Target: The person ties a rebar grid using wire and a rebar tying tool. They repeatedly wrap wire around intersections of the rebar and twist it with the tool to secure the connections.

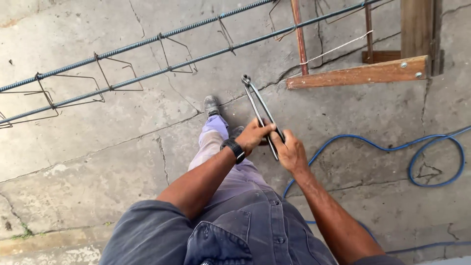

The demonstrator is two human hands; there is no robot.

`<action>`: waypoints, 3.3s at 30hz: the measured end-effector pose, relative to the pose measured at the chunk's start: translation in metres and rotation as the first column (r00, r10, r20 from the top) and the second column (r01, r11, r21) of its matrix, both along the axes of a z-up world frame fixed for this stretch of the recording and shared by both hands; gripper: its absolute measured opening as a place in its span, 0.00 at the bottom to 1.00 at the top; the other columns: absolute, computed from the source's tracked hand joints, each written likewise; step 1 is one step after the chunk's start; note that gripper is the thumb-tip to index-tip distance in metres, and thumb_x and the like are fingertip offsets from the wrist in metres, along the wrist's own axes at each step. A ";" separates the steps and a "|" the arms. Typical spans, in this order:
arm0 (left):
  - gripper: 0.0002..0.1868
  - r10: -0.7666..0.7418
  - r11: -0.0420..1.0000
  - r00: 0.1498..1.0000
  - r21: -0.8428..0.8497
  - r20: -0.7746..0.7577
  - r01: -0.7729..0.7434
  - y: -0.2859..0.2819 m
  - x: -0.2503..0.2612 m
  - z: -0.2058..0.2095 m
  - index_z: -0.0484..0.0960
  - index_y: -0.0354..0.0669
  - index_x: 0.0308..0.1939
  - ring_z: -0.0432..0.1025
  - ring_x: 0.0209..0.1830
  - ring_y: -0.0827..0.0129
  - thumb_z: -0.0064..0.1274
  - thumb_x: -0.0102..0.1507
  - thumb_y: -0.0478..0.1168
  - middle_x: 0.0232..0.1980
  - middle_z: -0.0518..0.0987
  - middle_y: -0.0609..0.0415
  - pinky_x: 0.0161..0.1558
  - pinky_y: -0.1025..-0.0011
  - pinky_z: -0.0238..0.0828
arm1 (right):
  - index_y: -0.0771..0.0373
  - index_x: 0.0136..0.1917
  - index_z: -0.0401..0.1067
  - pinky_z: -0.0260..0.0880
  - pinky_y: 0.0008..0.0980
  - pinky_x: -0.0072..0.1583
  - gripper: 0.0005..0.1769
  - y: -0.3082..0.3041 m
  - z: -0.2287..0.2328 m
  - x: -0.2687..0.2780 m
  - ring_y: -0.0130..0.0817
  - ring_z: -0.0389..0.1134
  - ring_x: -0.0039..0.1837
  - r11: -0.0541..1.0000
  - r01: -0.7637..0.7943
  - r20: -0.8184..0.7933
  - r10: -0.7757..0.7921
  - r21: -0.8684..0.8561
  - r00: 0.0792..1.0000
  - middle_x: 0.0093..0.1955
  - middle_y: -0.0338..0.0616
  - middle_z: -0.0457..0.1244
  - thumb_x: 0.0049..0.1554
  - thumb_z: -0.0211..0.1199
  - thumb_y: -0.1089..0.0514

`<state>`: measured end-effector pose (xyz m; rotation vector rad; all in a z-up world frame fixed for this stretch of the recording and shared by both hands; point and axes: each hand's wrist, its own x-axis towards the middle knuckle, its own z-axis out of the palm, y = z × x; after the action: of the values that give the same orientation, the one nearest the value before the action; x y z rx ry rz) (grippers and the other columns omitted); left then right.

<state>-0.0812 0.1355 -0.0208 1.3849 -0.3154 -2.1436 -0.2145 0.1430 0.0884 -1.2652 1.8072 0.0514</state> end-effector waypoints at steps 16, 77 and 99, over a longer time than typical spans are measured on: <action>0.05 -0.011 0.801 0.938 -0.558 0.346 0.216 -0.039 0.020 0.115 0.69 0.44 0.34 0.73 0.32 0.58 0.47 0.56 0.36 0.31 0.78 0.46 0.36 0.63 0.69 | 0.56 0.56 0.54 0.62 0.27 0.39 0.13 -0.040 0.157 -0.082 0.36 0.59 0.30 0.317 0.665 0.689 -0.049 -0.676 0.723 0.33 0.51 0.58 0.68 0.51 0.48; 0.24 -0.329 0.918 0.513 0.142 0.793 0.370 -0.145 0.168 0.106 0.67 0.58 0.69 0.77 0.40 0.42 0.35 0.68 0.44 0.38 0.85 0.56 0.45 0.50 0.70 | 0.57 0.36 0.75 0.45 0.24 0.26 0.15 -0.429 -0.065 0.206 0.23 0.52 0.23 0.691 -0.522 0.185 0.503 0.500 0.844 0.25 0.36 0.59 0.52 0.58 0.45; 0.28 0.140 0.886 0.604 -0.371 0.785 0.277 -0.252 0.135 0.016 0.71 0.40 0.60 0.70 0.53 0.51 0.37 0.54 0.35 0.50 0.78 0.42 0.55 0.57 0.66 | 0.54 0.46 0.71 0.71 0.29 0.39 0.13 -0.435 -0.076 0.180 0.23 0.61 0.41 0.752 -0.581 0.354 0.475 0.312 0.805 0.39 0.33 0.62 0.58 0.64 0.44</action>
<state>0.0537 -0.1166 -0.0050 1.9582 -1.1656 -1.1945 -0.0347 -0.2916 0.0126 -1.3661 1.0855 0.5401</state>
